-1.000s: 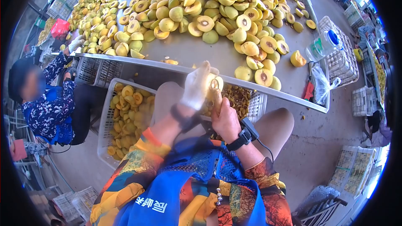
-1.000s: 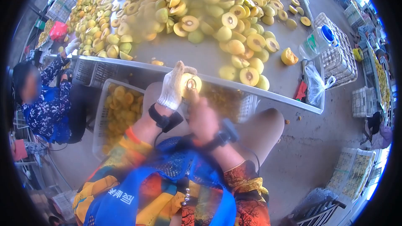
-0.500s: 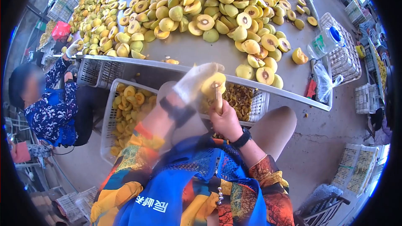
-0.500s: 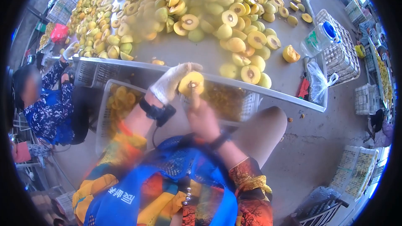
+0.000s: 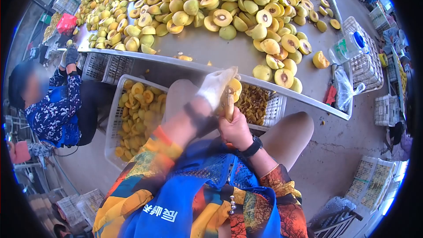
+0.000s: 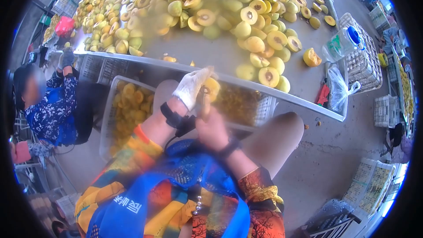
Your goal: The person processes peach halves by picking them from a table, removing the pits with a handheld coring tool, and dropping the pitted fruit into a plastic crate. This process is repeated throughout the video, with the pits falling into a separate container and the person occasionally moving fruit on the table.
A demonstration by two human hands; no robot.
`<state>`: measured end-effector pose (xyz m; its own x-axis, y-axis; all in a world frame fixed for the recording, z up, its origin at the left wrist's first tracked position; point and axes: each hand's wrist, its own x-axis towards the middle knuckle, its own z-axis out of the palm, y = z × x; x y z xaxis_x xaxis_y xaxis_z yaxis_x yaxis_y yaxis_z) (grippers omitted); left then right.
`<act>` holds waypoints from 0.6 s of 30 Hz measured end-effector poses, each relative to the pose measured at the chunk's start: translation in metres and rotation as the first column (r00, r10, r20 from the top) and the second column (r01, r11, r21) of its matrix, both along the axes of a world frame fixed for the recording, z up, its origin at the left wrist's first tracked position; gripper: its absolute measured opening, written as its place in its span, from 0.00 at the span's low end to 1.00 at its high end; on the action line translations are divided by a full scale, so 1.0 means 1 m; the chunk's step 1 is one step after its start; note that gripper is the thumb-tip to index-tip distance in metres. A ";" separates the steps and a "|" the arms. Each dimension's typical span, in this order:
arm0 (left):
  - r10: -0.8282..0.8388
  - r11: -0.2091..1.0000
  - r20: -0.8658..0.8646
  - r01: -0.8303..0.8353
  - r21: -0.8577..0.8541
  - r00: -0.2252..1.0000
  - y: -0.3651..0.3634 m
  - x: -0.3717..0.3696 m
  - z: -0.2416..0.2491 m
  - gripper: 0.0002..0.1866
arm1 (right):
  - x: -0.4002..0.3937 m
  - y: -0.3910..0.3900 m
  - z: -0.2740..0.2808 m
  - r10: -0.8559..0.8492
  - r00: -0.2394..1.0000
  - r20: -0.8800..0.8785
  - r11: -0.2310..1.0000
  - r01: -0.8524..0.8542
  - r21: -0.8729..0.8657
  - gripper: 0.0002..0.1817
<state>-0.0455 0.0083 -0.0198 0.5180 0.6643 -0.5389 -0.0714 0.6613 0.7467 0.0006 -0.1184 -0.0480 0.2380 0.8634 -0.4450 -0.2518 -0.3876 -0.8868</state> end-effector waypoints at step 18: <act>0.062 0.962 0.051 -0.073 0.263 0.997 -0.009 0.002 -0.011 0.17 | 0.013 0.001 0.035 -0.033 0.796 -0.605 0.983 -0.083 -0.164 0.07</act>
<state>-0.0437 -0.0003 -0.0307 0.4852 0.8147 -0.3176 -0.1443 0.4329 0.8898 0.0134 -0.1177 -0.0135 -0.1497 0.7604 -0.6320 -0.7000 -0.5329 -0.4754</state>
